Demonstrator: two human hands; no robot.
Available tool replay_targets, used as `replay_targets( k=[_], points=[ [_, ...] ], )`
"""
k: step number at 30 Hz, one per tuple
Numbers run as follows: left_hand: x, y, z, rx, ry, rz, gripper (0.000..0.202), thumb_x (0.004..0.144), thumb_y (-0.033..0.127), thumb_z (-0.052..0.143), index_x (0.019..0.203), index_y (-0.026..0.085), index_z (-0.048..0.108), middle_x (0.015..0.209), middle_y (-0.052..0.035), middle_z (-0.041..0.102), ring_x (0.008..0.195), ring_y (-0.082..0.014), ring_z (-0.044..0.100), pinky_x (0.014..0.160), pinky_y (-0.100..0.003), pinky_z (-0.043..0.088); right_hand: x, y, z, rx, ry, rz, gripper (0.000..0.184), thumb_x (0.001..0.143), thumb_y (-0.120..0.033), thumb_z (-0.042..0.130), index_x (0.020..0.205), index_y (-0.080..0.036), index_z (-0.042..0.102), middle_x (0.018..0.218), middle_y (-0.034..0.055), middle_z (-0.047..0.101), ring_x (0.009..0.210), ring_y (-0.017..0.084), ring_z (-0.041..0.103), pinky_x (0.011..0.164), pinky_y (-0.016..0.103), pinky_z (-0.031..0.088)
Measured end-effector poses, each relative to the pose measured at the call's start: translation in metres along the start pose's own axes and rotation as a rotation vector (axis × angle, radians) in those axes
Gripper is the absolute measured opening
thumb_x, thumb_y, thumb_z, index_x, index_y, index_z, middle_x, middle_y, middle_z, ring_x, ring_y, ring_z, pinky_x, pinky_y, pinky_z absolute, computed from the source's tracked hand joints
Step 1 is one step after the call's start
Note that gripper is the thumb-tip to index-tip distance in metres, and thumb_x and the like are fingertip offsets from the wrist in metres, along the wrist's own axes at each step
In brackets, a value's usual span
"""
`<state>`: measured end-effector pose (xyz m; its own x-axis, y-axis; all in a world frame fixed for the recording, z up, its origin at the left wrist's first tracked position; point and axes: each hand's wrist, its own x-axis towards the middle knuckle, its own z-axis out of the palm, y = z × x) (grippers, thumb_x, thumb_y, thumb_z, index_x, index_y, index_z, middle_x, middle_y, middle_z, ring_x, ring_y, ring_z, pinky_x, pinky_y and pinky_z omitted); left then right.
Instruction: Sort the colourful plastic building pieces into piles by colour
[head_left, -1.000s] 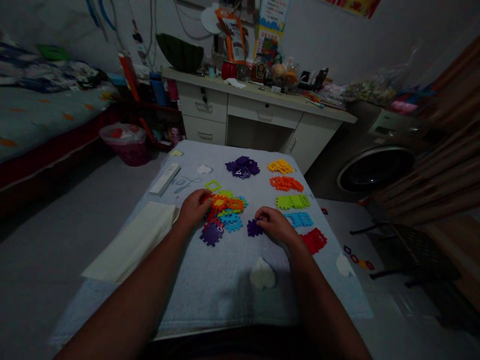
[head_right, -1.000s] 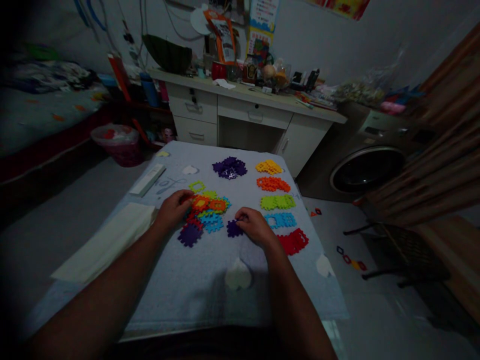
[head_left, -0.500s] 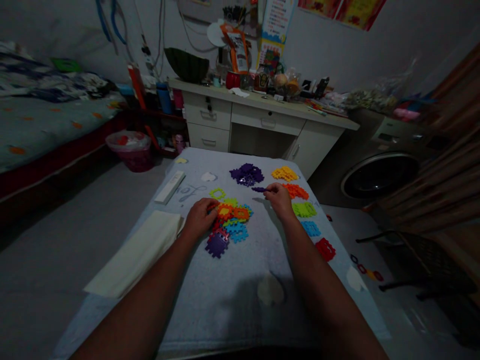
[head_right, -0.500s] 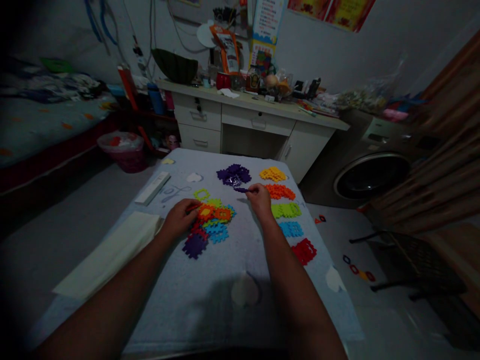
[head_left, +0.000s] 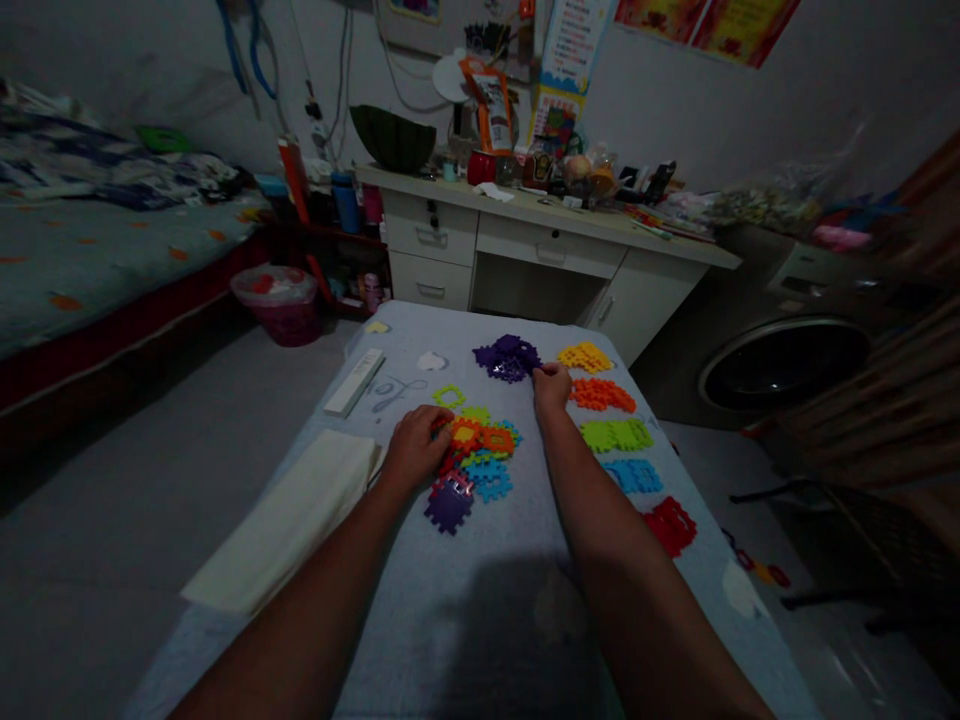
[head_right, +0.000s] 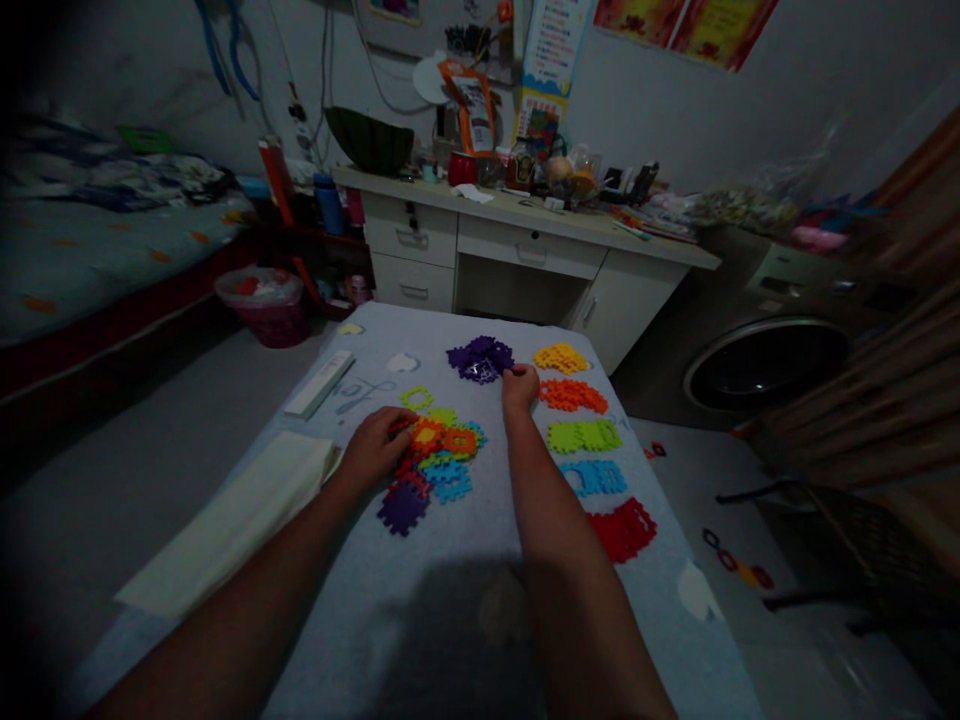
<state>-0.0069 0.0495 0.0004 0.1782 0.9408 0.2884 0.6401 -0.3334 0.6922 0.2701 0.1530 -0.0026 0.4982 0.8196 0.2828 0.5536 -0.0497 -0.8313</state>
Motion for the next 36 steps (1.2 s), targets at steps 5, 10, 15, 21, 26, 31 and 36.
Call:
replay_targets(
  k=[5, 10, 15, 21, 26, 31, 36],
  points=[
    [0.0, 0.001, -0.001, 0.004, -0.002, 0.001, 0.025, 0.082, 0.03, 0.052, 0.1, 0.022, 0.067, 0.106, -0.0065, 0.069, 0.103, -0.0257, 0.061, 0.094, -0.042, 0.046, -0.009, 0.002, 0.013, 0.016, 0.053, 0.031, 0.023, 0.065, -0.025, 0.059, 0.086, -0.017, 0.066, 0.084, 0.0056, 0.068, 0.081, 0.02, 0.061, 0.082, 0.032, 0.049],
    [0.0, 0.0, -0.001, 0.005, -0.011, 0.005, 0.027, 0.081, 0.029, 0.052, 0.102, 0.022, 0.067, 0.108, -0.0071, 0.068, 0.103, -0.0258, 0.061, 0.094, -0.042, 0.045, -0.013, 0.0, 0.009, -0.062, -0.033, -0.084, 0.026, 0.065, -0.022, 0.059, 0.088, -0.018, 0.07, 0.09, 0.006, 0.066, 0.089, 0.02, 0.06, 0.092, 0.034, 0.048],
    [0.0, 0.003, -0.002, 0.001, -0.009, -0.005, 0.026, 0.081, 0.029, 0.052, 0.101, 0.022, 0.067, 0.105, -0.0065, 0.068, 0.102, -0.0259, 0.061, 0.094, -0.042, 0.046, -0.024, -0.011, -0.006, -0.06, -0.047, -0.152, 0.026, 0.069, -0.02, 0.058, 0.092, -0.019, 0.071, 0.094, 0.0064, 0.064, 0.094, 0.022, 0.058, 0.098, 0.038, 0.046],
    [0.0, 0.004, -0.003, -0.035, 0.011, 0.023, 0.025, 0.079, 0.027, 0.052, 0.099, 0.021, 0.066, 0.106, -0.0075, 0.066, 0.104, -0.0259, 0.06, 0.095, -0.042, 0.045, -0.057, -0.033, -0.039, -0.01, -0.308, -0.199, 0.026, 0.074, -0.02, 0.059, 0.098, -0.018, 0.07, 0.098, 0.0056, 0.065, 0.091, 0.019, 0.06, 0.091, 0.036, 0.048],
    [0.0, -0.001, -0.002, -0.058, 0.088, 0.009, 0.026, 0.079, 0.026, 0.053, 0.101, 0.021, 0.066, 0.112, -0.0081, 0.062, 0.111, -0.0267, 0.056, 0.1, -0.043, 0.043, -0.096, -0.054, -0.073, -0.07, -0.648, -0.33, 0.024, 0.078, -0.019, 0.063, 0.101, -0.02, 0.069, 0.103, 0.0054, 0.065, 0.096, 0.019, 0.06, 0.089, 0.035, 0.047],
    [-0.002, -0.002, -0.002, -0.097, 0.086, -0.012, 0.027, 0.078, 0.026, 0.053, 0.102, 0.022, 0.065, 0.111, -0.0064, 0.062, 0.112, -0.0256, 0.056, 0.101, -0.042, 0.043, -0.123, -0.056, -0.093, -0.221, -0.735, -0.496, 0.031, 0.076, -0.015, 0.07, 0.107, -0.02, 0.067, 0.113, 0.0084, 0.062, 0.11, 0.023, 0.054, 0.1, 0.04, 0.039],
    [-0.002, -0.001, -0.004, -0.099, 0.065, -0.019, 0.026, 0.078, 0.027, 0.053, 0.1, 0.022, 0.066, 0.11, -0.0066, 0.063, 0.11, -0.0257, 0.057, 0.101, -0.042, 0.044, -0.131, -0.044, -0.088, -0.248, -0.682, -0.486, 0.029, 0.078, -0.004, 0.061, 0.102, -0.02, 0.068, 0.112, 0.0086, 0.061, 0.11, 0.022, 0.052, 0.1, 0.038, 0.039]
  ],
)
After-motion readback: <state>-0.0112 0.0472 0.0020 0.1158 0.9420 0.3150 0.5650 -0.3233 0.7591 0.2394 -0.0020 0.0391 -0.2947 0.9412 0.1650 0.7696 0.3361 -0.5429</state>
